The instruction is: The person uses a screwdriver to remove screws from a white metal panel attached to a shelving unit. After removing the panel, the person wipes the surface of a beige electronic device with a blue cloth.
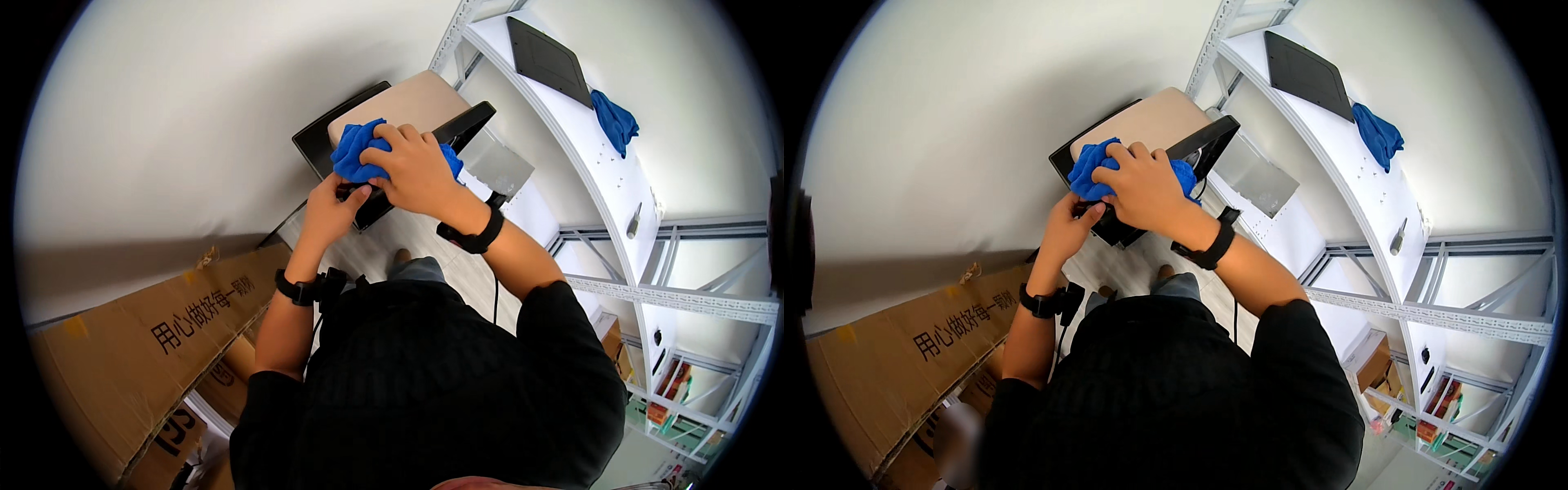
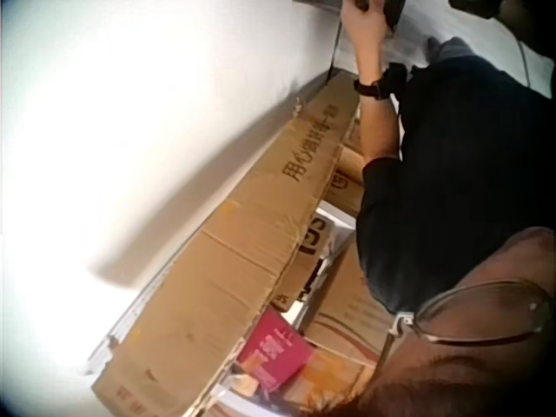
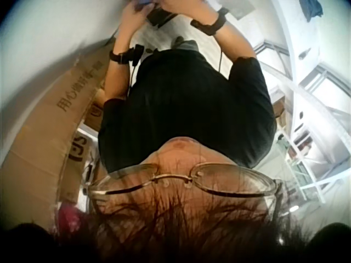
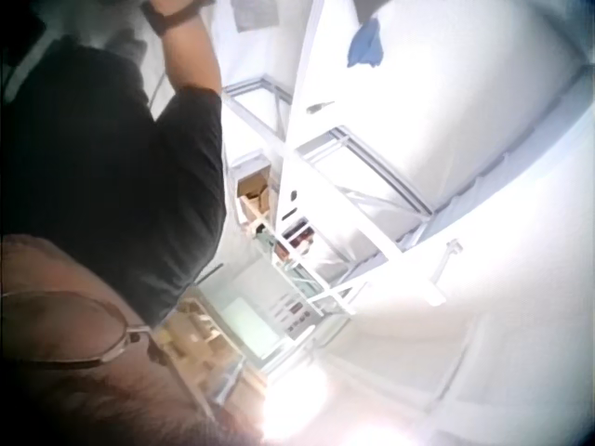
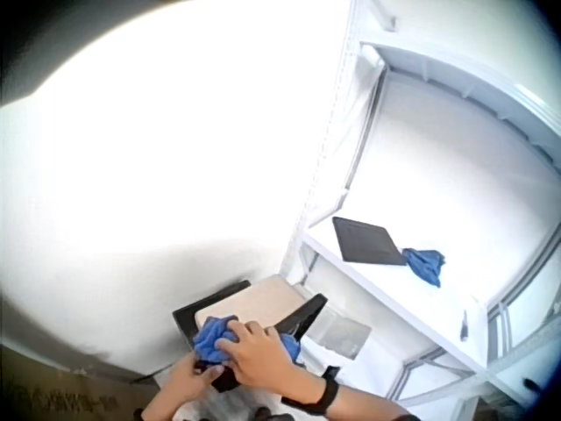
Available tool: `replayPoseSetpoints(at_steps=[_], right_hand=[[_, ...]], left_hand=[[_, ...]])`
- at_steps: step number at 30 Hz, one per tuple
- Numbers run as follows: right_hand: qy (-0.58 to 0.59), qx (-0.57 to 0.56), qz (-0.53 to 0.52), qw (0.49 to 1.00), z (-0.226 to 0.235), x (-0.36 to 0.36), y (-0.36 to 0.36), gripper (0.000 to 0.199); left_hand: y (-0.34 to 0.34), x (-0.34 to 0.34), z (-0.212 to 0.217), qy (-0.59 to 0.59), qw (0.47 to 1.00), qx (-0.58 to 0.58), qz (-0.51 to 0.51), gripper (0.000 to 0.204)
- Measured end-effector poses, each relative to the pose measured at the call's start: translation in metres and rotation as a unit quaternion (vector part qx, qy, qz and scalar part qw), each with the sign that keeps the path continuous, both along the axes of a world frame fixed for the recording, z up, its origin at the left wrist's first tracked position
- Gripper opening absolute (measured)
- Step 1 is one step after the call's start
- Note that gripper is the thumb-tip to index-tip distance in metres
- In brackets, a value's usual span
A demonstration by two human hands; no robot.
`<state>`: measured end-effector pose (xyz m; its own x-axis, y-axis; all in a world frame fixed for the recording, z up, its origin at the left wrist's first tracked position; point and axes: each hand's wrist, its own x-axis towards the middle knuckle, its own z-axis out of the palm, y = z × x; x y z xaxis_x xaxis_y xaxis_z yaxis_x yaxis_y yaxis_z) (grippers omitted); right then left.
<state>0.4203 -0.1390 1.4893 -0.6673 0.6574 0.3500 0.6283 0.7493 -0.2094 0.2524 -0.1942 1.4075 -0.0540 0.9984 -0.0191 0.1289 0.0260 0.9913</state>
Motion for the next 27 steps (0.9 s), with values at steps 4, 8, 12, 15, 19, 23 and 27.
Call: replayPoseSetpoints(at_steps=[4,8,12,15,19,23,27], right_hand=[[0.011,-0.031,-0.004,0.999,0.002,0.022,0.020,0.024],[0.019,0.001,-0.145,0.989,-0.002,0.078,0.074,0.023],[-0.026,-0.046,-0.253,0.966,0.005,0.101,0.105,0.025],[-0.086,0.007,-0.279,0.956,0.009,0.055,0.078,0.027],[-0.086,-0.014,-0.137,0.987,0.009,-0.001,0.032,0.035],[-0.105,-0.045,-0.050,0.992,0.011,-0.029,0.012,0.036],[-0.087,-0.075,-0.100,0.988,0.002,-0.022,0.052,0.034]], left_hand=[[-0.002,-0.005,0.001,0.066,0.997,-0.032,-0.025,0.026],[-0.001,-0.003,0.007,0.033,0.998,-0.044,-0.028,0.026],[-0.003,0.005,0.016,-0.002,0.996,-0.089,-0.030,0.027],[-0.004,0.003,0.016,-0.010,0.996,-0.092,-0.012,0.028],[0.000,0.002,-0.014,0.038,0.999,-0.013,-0.025,0.028],[0.004,0.003,-0.014,-0.002,1.000,0.011,0.000,0.028],[0.002,-0.003,-0.007,0.022,0.999,-0.039,-0.010,0.027]])
